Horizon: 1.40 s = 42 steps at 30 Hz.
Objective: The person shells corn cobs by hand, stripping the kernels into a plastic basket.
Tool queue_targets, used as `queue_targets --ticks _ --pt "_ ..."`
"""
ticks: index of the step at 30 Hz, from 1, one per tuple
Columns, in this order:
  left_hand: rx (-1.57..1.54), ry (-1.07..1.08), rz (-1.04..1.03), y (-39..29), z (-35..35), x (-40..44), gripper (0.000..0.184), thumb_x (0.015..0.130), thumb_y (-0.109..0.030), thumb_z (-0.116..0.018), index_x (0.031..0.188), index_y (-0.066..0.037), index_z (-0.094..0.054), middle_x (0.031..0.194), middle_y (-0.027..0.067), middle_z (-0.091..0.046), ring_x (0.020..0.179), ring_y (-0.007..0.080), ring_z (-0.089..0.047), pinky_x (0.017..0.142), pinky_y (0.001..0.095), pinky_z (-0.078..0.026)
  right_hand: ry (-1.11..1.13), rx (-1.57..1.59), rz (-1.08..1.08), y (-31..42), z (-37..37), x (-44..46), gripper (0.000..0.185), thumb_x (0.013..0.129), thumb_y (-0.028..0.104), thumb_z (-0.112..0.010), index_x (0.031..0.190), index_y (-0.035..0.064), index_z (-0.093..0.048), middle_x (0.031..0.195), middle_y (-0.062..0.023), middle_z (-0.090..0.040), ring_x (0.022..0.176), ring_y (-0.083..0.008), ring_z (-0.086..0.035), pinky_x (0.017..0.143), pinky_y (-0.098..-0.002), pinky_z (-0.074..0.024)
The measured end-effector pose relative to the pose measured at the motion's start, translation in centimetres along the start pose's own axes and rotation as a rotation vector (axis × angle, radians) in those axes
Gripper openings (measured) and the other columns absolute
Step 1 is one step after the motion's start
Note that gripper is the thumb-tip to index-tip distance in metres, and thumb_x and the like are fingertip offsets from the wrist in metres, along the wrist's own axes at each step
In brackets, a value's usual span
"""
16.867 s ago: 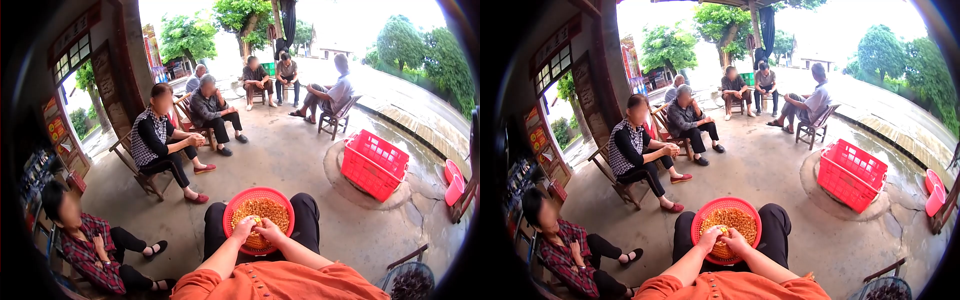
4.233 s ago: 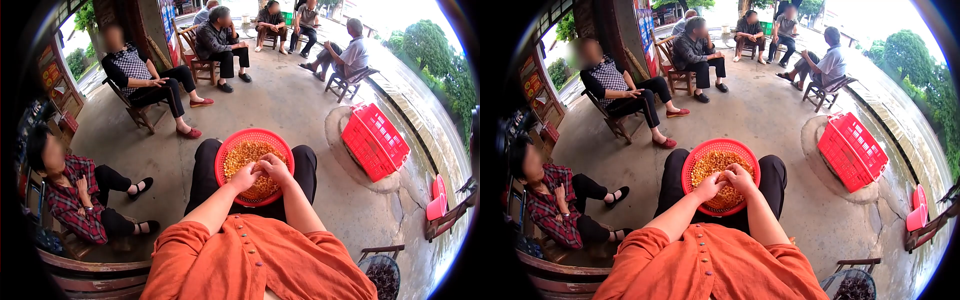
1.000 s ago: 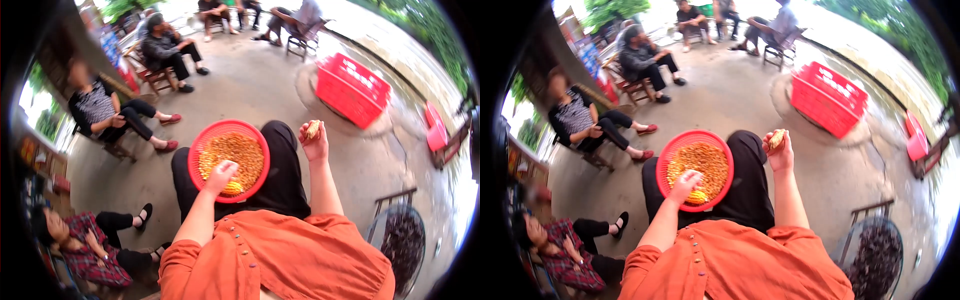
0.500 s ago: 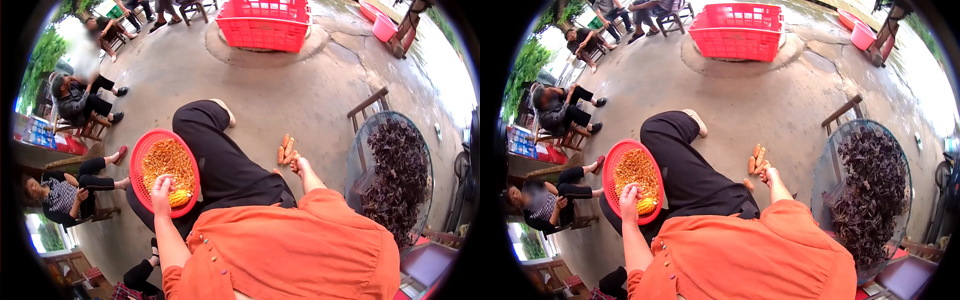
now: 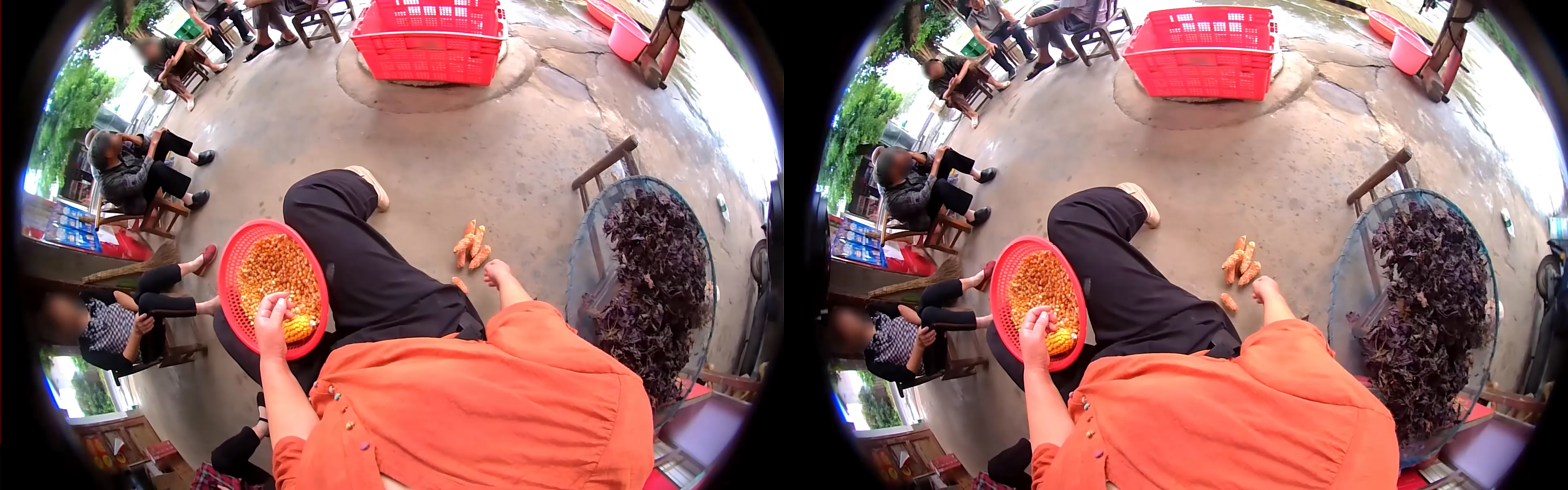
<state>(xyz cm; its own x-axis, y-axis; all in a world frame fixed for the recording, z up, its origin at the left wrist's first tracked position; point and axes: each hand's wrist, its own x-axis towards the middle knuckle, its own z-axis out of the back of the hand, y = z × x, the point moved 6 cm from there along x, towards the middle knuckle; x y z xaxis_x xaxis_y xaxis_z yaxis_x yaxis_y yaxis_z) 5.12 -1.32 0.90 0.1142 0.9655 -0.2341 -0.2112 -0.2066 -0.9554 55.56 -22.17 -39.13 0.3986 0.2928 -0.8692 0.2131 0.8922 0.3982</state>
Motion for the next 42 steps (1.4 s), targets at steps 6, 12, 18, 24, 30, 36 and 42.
queue_targets --ticks 6,12,18,24,30,36,42 --pt "0.003 -0.005 0.014 0.1 -0.1 0.0 0.016 0.098 -0.012 -0.059 0.109 -0.003 -0.065 0.088 0.0030 -0.064 0.073 0.0073 -0.055 0.072 0.0227 -0.046 0.469 -0.133 0.035 -4.8 -6.2 -0.3 0.015 0.089 0.016 -0.054 0.100 0.0092 -0.062 0.072 -0.0071 -0.064 0.057 -0.0208 -0.063 0.049 -0.0382 -0.0498" --pt "0.060 -0.008 0.006 0.5 -0.2 0.2 0.016 0.098 -0.011 -0.057 0.108 -0.003 -0.065 0.087 0.0026 -0.065 0.071 0.0077 -0.056 0.069 0.0218 -0.046 0.561 -0.754 0.246 -3.7 -10.7 -4.8 0.030 0.089 0.025 -0.064 0.116 0.0129 -0.066 0.105 -0.0083 -0.070 0.086 -0.0227 -0.068 0.075 -0.0374 -0.0532" --pt "0.094 -0.019 0.018 0.2 -0.5 0.1 0.016 0.097 -0.012 -0.058 0.108 -0.003 -0.065 0.087 0.0025 -0.065 0.071 0.0072 -0.056 0.069 0.0215 -0.046 0.551 -0.741 0.392 -3.6 -14.6 0.3 0.039 0.085 0.026 -0.067 0.122 0.0134 -0.063 0.110 -0.0097 -0.070 0.098 -0.0250 -0.067 0.083 -0.0381 -0.0520" --pt "0.099 -0.014 0.024 0.3 -0.4 0.0 0.016 0.097 -0.012 -0.059 0.109 -0.003 -0.066 0.086 0.0024 -0.065 0.072 0.0070 -0.056 0.070 0.0217 -0.046 0.462 -0.722 0.505 -4.7 -14.3 5.6 0.044 0.083 0.031 -0.073 0.121 0.0110 -0.066 0.114 -0.0089 -0.071 0.106 -0.0251 -0.065 0.095 -0.0350 -0.0475" --pt "0.132 -0.016 0.015 0.6 -0.5 0.2 0.017 0.097 -0.012 -0.059 0.109 -0.002 -0.066 0.087 0.0033 -0.065 0.074 0.0073 -0.057 0.072 0.0222 -0.047 0.209 -0.851 0.358 3.4 -7.1 -7.1 0.052 0.087 0.015 -0.058 0.138 0.0227 -0.055 0.134 -0.0122 -0.061 0.124 -0.0289 -0.058 0.102 -0.0409 -0.0463" --pt "0.138 -0.005 -0.002 0.2 -0.8 0.0 0.017 0.097 -0.012 -0.059 0.109 -0.002 -0.066 0.088 0.0036 -0.066 0.075 0.0075 -0.057 0.073 0.0224 -0.047 -0.115 -1.066 0.401 4.6 -5.6 -9.0 0.047 0.085 0.016 -0.061 0.132 0.0187 -0.059 0.138 -0.0106 -0.056 0.127 -0.0314 -0.055 0.101 -0.0419 -0.0477" --pt "0.129 0.010 0.010 0.7 -0.5 0.0 0.016 0.097 -0.009 -0.060 0.110 -0.001 -0.065 0.092 0.0039 -0.065 0.080 0.0096 -0.059 0.074 0.0231 -0.048 0.194 -1.115 0.432 2.3 -8.2 -7.2 0.050 0.084 0.016 -0.062 0.133 0.0142 -0.055 0.140 -0.0142 -0.052 0.131 -0.0327 -0.050 0.107 -0.0426 -0.0445"
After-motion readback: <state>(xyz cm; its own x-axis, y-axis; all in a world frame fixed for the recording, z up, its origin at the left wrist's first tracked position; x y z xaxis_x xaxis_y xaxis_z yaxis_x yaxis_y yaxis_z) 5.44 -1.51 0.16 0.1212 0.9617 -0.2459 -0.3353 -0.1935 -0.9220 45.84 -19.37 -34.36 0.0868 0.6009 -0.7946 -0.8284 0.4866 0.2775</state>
